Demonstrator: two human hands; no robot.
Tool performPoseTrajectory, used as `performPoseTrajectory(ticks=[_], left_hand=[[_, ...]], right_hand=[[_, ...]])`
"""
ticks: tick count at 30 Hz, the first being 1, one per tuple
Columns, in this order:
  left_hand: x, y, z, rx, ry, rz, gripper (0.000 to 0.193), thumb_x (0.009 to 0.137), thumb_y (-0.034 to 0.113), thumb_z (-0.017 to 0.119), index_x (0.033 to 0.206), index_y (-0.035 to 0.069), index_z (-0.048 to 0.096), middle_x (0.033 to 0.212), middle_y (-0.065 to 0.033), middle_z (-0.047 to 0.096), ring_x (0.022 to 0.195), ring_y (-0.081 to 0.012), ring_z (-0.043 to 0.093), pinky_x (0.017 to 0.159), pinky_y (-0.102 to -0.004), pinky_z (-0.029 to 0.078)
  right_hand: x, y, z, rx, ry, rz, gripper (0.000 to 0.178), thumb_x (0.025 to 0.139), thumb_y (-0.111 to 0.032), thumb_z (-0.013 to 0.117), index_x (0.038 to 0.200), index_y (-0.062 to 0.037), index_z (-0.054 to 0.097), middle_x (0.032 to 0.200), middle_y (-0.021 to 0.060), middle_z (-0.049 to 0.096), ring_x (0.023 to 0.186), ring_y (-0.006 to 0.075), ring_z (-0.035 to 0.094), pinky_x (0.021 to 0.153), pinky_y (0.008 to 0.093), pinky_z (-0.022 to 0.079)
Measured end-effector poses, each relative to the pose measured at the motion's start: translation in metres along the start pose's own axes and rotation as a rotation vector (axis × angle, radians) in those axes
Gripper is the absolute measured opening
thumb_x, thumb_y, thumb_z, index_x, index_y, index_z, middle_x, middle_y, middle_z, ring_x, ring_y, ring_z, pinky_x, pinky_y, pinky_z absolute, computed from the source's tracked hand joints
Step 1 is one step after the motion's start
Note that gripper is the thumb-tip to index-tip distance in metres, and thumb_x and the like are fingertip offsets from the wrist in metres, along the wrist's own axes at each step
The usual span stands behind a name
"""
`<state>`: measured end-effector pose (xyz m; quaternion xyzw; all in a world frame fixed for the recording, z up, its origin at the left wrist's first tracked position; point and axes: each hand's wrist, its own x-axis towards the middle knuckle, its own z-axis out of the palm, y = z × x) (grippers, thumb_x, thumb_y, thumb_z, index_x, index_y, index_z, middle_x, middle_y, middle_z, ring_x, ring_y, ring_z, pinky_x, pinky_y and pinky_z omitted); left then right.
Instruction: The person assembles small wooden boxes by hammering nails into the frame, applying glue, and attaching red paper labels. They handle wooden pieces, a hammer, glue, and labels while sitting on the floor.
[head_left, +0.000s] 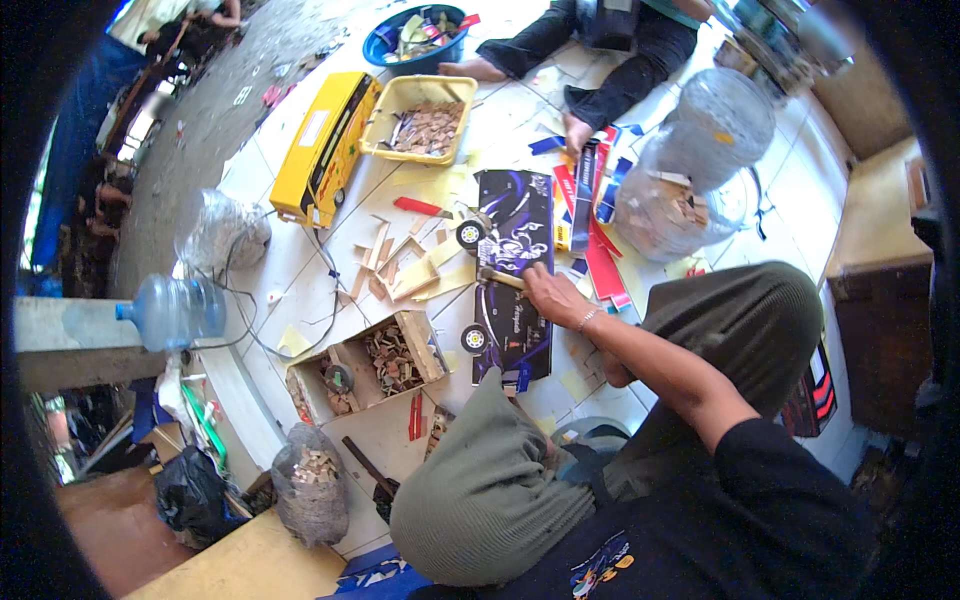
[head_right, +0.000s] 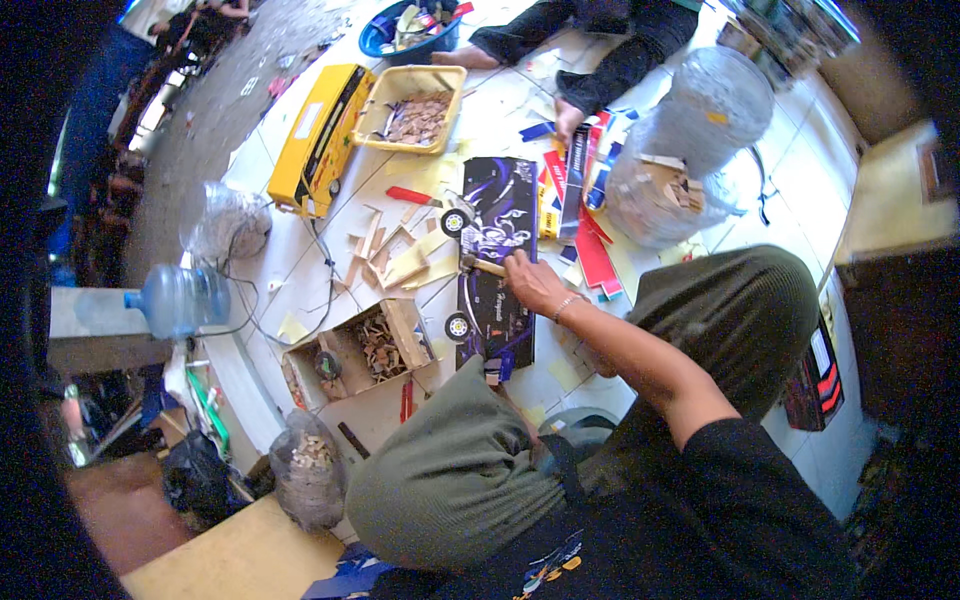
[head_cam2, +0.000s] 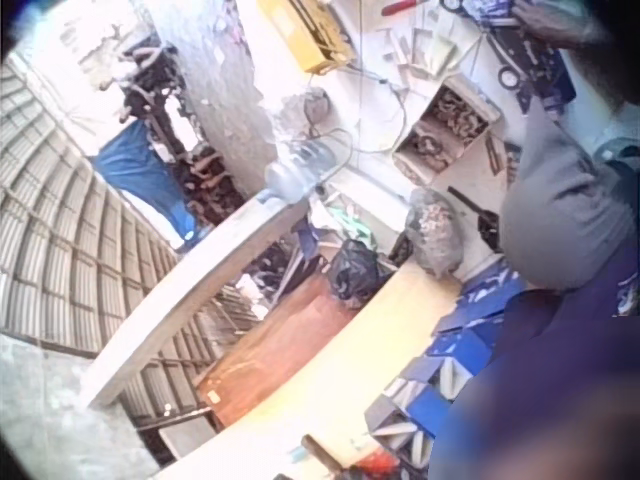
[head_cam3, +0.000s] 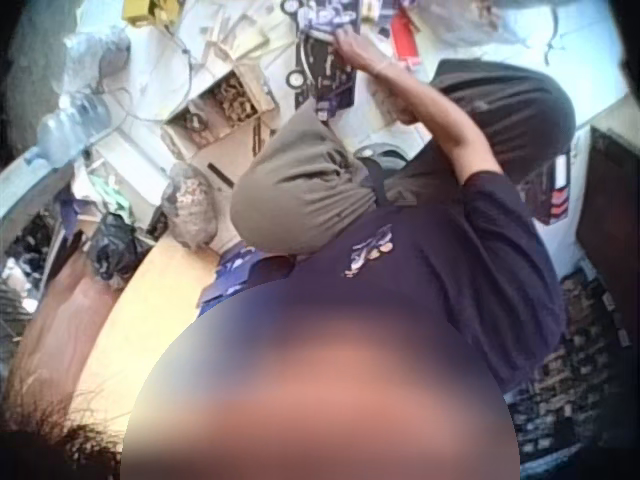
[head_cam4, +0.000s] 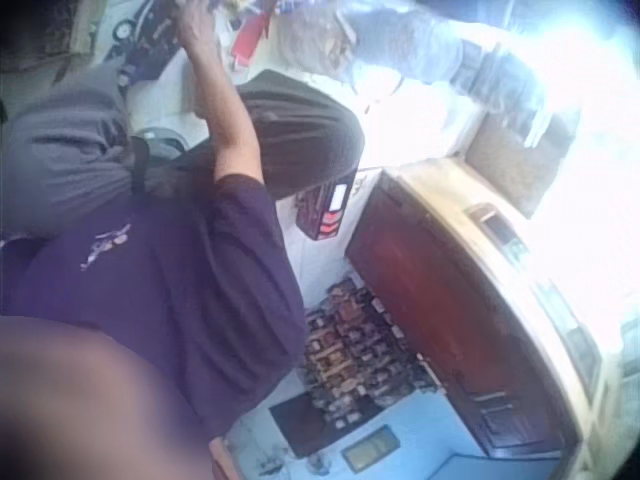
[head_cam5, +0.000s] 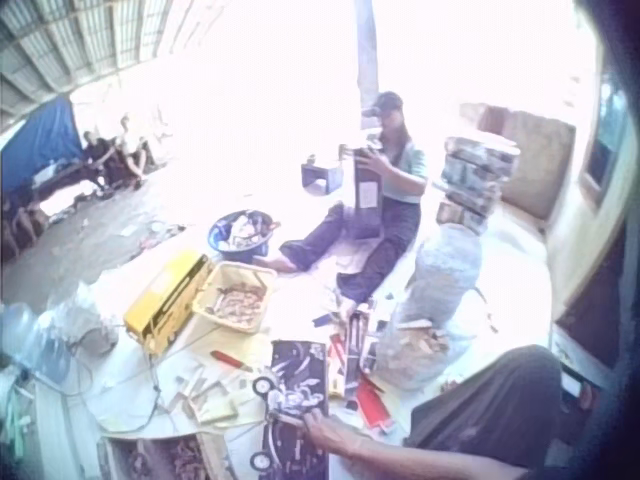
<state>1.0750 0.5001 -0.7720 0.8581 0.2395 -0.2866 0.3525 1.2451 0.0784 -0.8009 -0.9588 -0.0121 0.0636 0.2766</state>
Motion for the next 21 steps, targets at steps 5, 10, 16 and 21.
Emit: performPoseTrajectory(ticks=[5, 10, 16, 21], left_hand=[[0.021, 0.002, 0.05, -0.232, 0.034, -0.053, 0.075, 0.087, 0.072, 0.048, 0.111, 0.001, 0.057, 0.095, -0.0165, 0.065, 0.087, -0.0293, 0.067, 0.075, -0.045, 0.054], [0.05, 0.032, 0.089, -0.386, -0.015, 0.001, 0.076, 0.088, 0.074, 0.043, 0.112, 0.003, 0.056, 0.098, -0.0164, 0.064, 0.088, -0.0299, 0.066, 0.075, -0.0456, 0.054], [0.095, 0.097, 0.111, -0.97, -0.623, -0.204, 0.088, 0.09, 0.078, 0.029, 0.132, 0.004, 0.049, 0.124, -0.0212, 0.058, 0.104, -0.0334, 0.064, 0.085, -0.0445, 0.055], [0.114, 0.101, 0.115, -1.029, -1.036, -0.568, 0.075, 0.093, 0.074, 0.034, 0.136, 0.016, 0.051, 0.112, -0.0138, 0.066, 0.088, -0.0291, 0.067, 0.078, -0.0395, 0.057]], right_hand=[[0.029, 0.01, -0.029, 0.229, 0.122, 0.159, 0.03, 0.097, -0.027, 0.056, 0.113, -0.0037, 0.046, 0.098, 0.0275, 0.063, 0.089, 0.0463, 0.062, 0.072, 0.0533, 0.047], [0.135, 0.039, -0.062, -0.051, 0.38, 0.322, 0.033, 0.096, -0.037, 0.057, 0.103, -0.005, 0.055, 0.073, 0.0245, 0.064, 0.076, 0.0441, 0.065, 0.066, 0.0516, 0.048], [0.27, 0.088, -0.082, -0.313, 0.144, 0.238, 0.051, 0.094, -0.053, 0.052, 0.097, -0.0065, 0.072, 0.093, 0.0234, 0.069, 0.09, 0.0416, 0.067, 0.076, 0.0489, 0.053], [0.324, 0.107, -0.062, -0.154, -0.336, 0.337, 0.059, 0.091, -0.059, 0.051, 0.092, -0.0051, 0.074, 0.087, 0.0195, 0.072, 0.078, 0.0401, 0.069, 0.068, 0.0452, 0.053]])
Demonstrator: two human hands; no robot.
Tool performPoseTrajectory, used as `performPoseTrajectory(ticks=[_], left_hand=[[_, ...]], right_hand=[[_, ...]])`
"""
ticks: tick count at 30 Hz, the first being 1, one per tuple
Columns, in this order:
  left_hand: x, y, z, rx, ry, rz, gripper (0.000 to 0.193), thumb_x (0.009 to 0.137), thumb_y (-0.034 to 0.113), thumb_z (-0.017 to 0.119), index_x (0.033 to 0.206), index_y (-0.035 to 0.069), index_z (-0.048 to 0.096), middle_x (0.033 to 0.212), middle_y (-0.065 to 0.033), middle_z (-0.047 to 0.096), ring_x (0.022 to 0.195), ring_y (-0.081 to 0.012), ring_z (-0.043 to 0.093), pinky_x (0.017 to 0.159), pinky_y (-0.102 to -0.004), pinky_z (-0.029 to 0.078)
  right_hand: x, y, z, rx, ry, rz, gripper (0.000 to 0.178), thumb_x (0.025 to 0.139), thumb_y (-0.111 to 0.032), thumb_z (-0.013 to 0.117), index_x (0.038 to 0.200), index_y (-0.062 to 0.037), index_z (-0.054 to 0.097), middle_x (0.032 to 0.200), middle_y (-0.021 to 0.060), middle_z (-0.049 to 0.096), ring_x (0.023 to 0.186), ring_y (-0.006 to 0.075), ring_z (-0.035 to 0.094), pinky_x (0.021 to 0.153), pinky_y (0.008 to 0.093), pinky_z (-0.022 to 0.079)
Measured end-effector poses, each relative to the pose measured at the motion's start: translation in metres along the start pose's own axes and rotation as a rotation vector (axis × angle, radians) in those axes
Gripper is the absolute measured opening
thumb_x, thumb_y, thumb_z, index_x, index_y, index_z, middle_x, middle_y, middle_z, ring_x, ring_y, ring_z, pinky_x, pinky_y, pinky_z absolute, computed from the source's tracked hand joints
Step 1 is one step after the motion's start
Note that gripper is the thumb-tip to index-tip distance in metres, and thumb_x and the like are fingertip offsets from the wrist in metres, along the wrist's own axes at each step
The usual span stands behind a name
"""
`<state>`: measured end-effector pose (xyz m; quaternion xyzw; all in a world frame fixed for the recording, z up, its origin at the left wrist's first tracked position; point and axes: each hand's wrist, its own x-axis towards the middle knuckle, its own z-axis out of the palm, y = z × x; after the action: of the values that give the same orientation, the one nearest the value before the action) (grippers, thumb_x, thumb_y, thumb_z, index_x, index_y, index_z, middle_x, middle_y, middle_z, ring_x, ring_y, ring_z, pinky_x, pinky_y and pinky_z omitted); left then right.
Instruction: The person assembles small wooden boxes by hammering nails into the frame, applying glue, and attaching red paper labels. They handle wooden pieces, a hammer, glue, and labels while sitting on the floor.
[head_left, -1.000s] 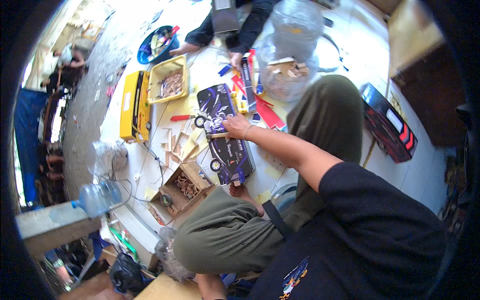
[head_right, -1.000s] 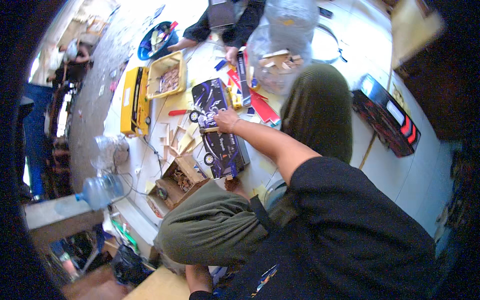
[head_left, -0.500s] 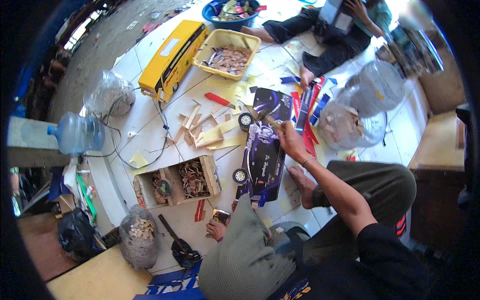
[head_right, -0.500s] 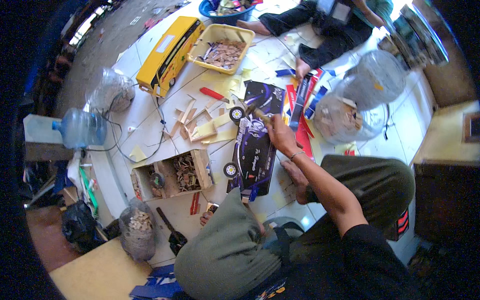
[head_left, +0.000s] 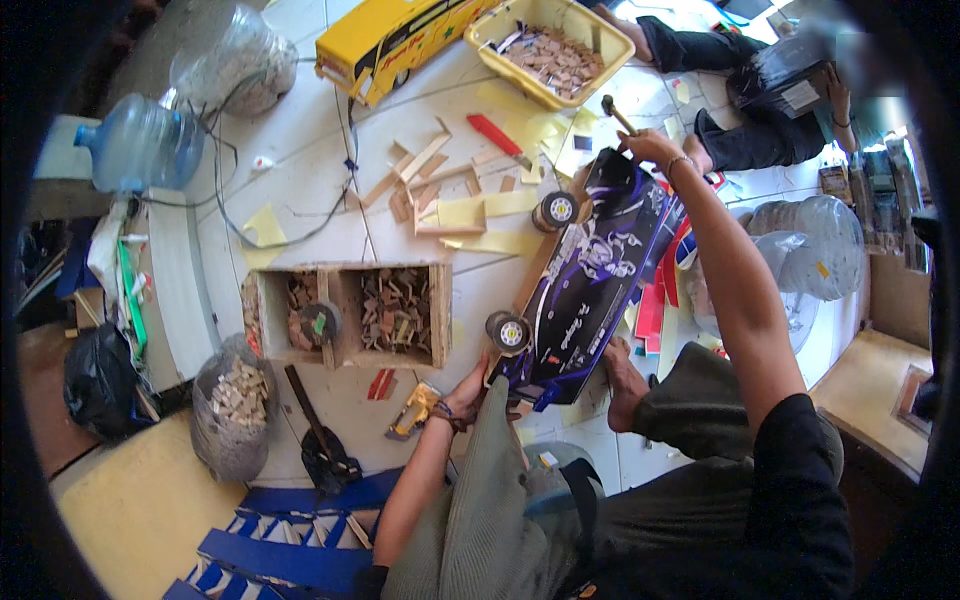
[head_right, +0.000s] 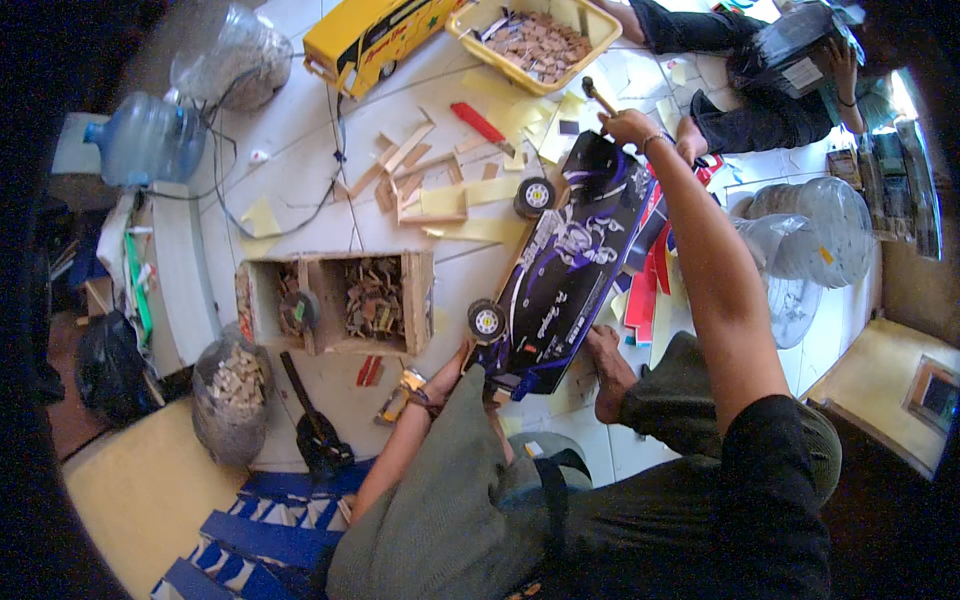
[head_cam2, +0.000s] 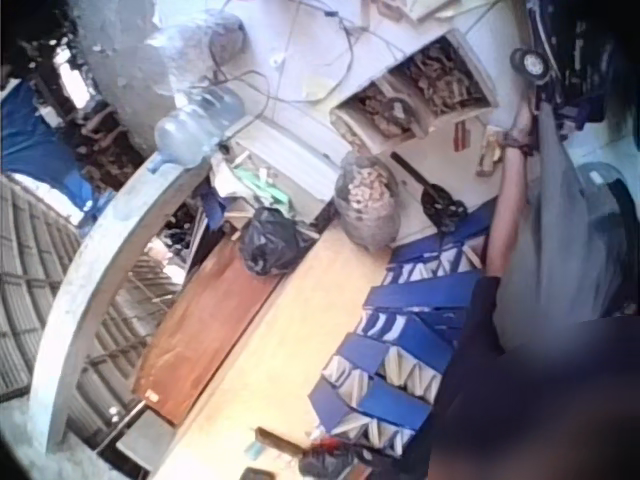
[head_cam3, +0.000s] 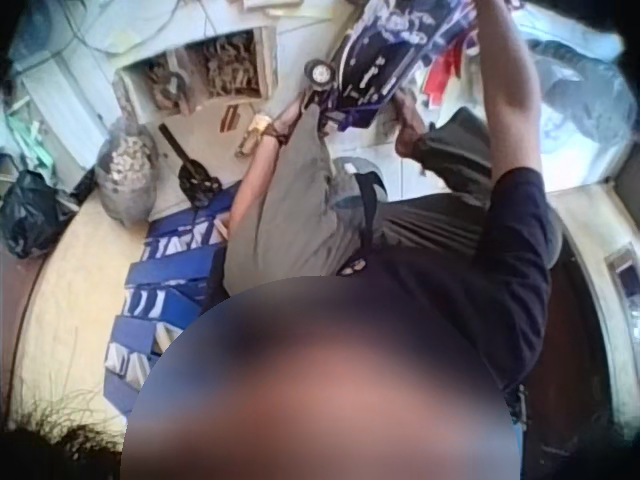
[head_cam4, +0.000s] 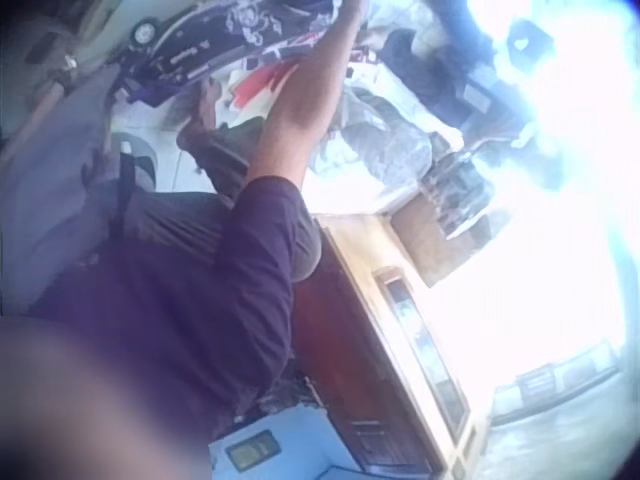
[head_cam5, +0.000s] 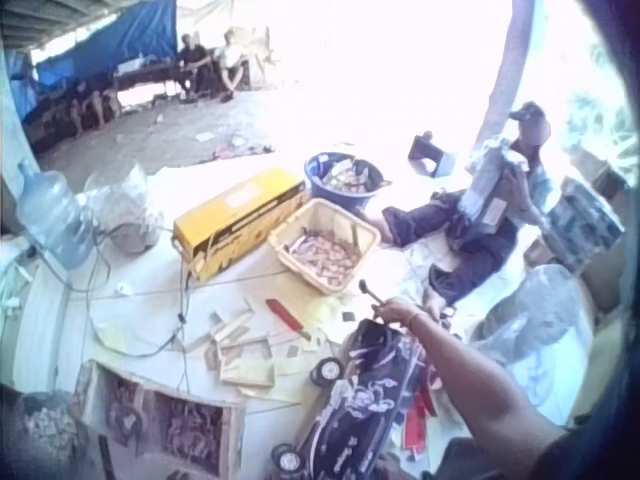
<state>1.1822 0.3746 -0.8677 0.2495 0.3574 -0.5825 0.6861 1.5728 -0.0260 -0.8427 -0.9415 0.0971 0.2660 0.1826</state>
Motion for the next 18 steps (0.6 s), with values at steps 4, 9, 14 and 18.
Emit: performPoseTrajectory(ticks=[4, 9, 14, 18], left_hand=[[0.007, -0.022, -0.003, 0.503, 0.205, 0.226, 0.084, 0.092, 0.072, 0.041, 0.143, 0.005, 0.041, 0.123, -0.0184, 0.057, 0.105, -0.0274, 0.059, 0.094, -0.0347, 0.047], [0.001, -0.049, 0.011, 0.745, 0.019, 0.314, 0.074, 0.098, 0.054, 0.047, 0.148, 0.001, 0.034, 0.107, -0.0143, 0.059, 0.104, -0.0211, 0.056, 0.092, -0.0241, 0.043], [-0.018, -0.044, 0.011, 0.485, 0.005, 0.585, 0.063, 0.1, 0.041, 0.052, 0.143, -0.002, 0.037, 0.136, -0.016, 0.052, 0.126, -0.0215, 0.049, 0.106, -0.0305, 0.039], [-0.017, -0.044, 0.018, 0.419, 0.115, 0.933, 0.066, 0.091, 0.032, 0.069, 0.141, 0.001, 0.04, 0.131, -0.0123, 0.056, 0.119, -0.0208, 0.053, 0.102, -0.0342, 0.044]], right_hand=[[-0.015, 0.009, -0.004, -0.349, 0.176, -0.094, 0.062, 0.09, -0.058, 0.054, 0.096, 0.0007, 0.072, 0.092, 0.0238, 0.07, 0.086, 0.0401, 0.068, 0.075, 0.0461, 0.053], [-0.062, 0.029, -0.079, 0.15, 0.066, 0.14, 0.066, 0.09, -0.061, 0.057, 0.104, 0.0021, 0.07, 0.087, 0.012, 0.068, 0.078, 0.0174, 0.061, 0.068, 0.0321, 0.049], [-0.1, 0.049, -0.118, 0.231, -0.016, 0.013, 0.057, 0.092, -0.054, 0.058, 0.118, -0.0037, 0.067, 0.084, 0.004, 0.067, 0.069, 0.0128, 0.057, 0.058, 0.0285, 0.048], [-0.094, 0.069, -0.092, 0.413, -0.123, -0.042, 0.043, 0.094, -0.041, 0.059, 0.115, -0.0045, 0.067, 0.101, 0.0055, 0.068, 0.087, 0.0137, 0.059, 0.075, 0.031, 0.049]])
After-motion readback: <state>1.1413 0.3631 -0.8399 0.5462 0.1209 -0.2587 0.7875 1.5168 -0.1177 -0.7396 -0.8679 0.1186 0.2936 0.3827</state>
